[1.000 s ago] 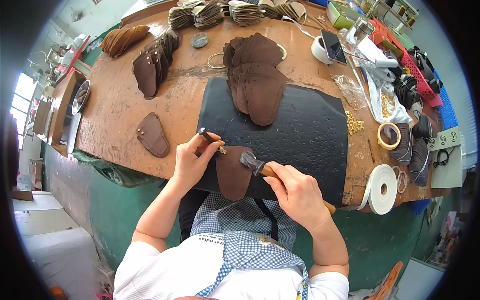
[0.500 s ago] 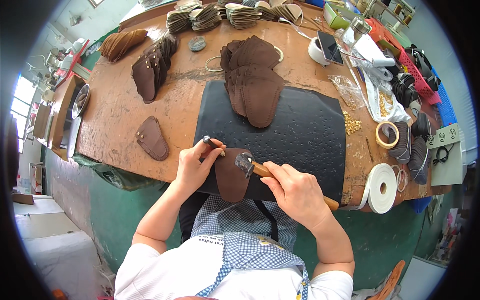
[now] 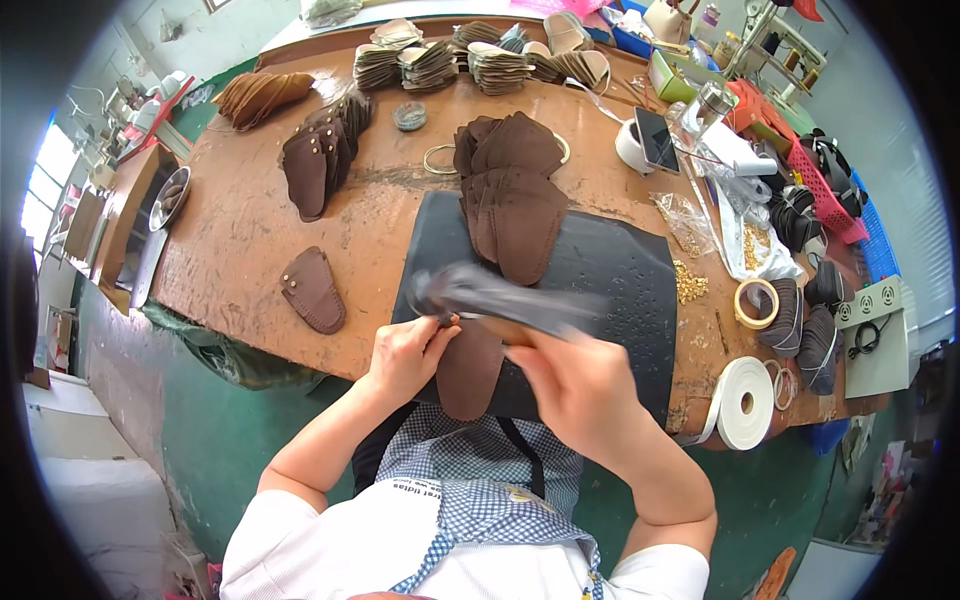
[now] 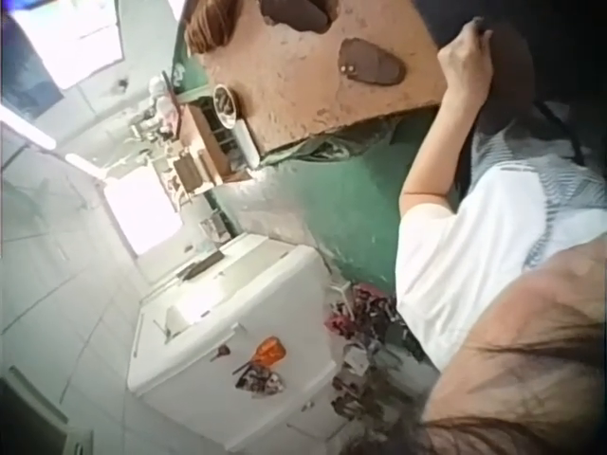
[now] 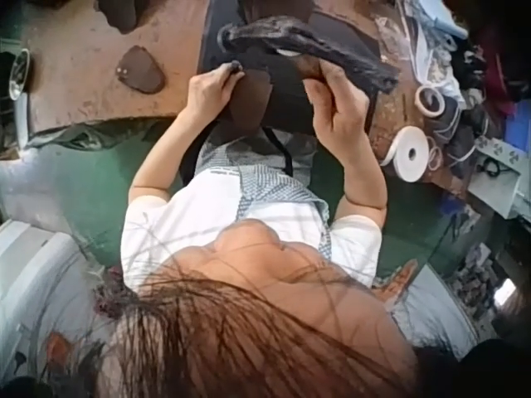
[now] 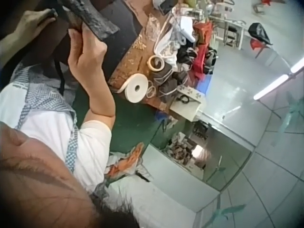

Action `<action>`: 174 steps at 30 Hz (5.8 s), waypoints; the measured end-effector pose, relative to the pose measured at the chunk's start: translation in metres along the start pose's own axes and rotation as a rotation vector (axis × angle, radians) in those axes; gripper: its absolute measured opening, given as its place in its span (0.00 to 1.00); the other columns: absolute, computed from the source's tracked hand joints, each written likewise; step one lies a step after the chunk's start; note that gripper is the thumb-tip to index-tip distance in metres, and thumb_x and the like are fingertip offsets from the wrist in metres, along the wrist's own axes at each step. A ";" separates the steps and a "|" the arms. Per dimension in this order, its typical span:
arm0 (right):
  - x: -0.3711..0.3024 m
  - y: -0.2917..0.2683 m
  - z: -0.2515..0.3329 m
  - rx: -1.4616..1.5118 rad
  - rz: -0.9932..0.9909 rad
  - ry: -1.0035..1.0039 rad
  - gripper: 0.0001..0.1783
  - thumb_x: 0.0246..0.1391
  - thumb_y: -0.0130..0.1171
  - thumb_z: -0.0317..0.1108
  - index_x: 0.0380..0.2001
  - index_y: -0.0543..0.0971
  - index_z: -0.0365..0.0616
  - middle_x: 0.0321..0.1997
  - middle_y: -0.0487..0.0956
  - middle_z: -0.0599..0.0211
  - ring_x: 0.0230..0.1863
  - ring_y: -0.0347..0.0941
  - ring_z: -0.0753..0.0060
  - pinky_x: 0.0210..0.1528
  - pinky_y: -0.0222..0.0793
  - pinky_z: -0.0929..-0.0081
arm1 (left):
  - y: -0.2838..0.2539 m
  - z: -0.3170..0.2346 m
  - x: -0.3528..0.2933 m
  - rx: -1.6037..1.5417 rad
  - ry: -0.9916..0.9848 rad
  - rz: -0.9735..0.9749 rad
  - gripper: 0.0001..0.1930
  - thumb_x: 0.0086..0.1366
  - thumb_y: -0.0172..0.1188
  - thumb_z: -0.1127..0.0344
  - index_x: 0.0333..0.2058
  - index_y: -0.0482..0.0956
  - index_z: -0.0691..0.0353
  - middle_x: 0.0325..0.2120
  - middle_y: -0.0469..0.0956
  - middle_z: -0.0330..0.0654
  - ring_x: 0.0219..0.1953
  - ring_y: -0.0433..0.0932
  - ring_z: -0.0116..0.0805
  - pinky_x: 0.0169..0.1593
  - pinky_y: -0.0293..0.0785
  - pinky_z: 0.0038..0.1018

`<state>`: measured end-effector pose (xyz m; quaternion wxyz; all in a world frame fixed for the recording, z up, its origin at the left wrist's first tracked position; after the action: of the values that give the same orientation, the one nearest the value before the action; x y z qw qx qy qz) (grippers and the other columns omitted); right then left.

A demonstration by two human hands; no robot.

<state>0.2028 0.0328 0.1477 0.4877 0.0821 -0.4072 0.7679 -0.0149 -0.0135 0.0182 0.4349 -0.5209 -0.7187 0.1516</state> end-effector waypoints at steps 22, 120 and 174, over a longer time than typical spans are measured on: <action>-0.056 -0.001 -0.052 -0.498 -0.059 0.221 0.17 0.58 0.63 0.27 0.51 0.78 0.39 0.35 0.81 0.54 0.30 0.80 0.50 0.32 0.75 0.62 | -0.012 0.014 0.004 -0.627 -0.521 -0.011 0.05 0.69 0.57 0.76 0.40 0.80 0.70 0.36 0.84 0.43 0.39 0.83 0.30 0.46 0.80 0.24; -0.045 0.059 -0.072 0.777 0.090 0.680 0.08 0.55 0.59 0.16 0.37 0.82 0.34 0.34 0.80 0.68 0.35 0.78 0.79 0.41 0.76 0.81 | 0.009 -0.012 -0.013 -0.958 -0.834 0.217 0.10 0.68 0.63 0.66 0.42 0.83 0.66 0.20 0.76 0.30 0.21 0.67 0.14 0.26 0.58 0.14; -0.029 0.076 -0.091 0.670 0.361 0.749 0.17 0.49 0.72 0.25 0.42 0.79 0.40 0.40 0.80 0.69 0.45 0.77 0.78 0.50 0.74 0.79 | 0.006 -0.019 -0.012 -0.898 -0.782 0.331 0.08 0.67 0.64 0.67 0.38 0.82 0.67 0.22 0.79 0.33 0.24 0.76 0.17 0.30 0.70 0.18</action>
<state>0.1803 0.0622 0.0310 0.4069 -0.1180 0.0547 0.9042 0.0050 -0.0263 0.0194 -0.1519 -0.6635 -0.7283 0.0793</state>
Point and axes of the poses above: each hand's wrist, its own x-axis towards the middle knuckle, its own y-axis out of the palm, z = x × y, the point moved 2 cm from there along x, towards the middle knuckle
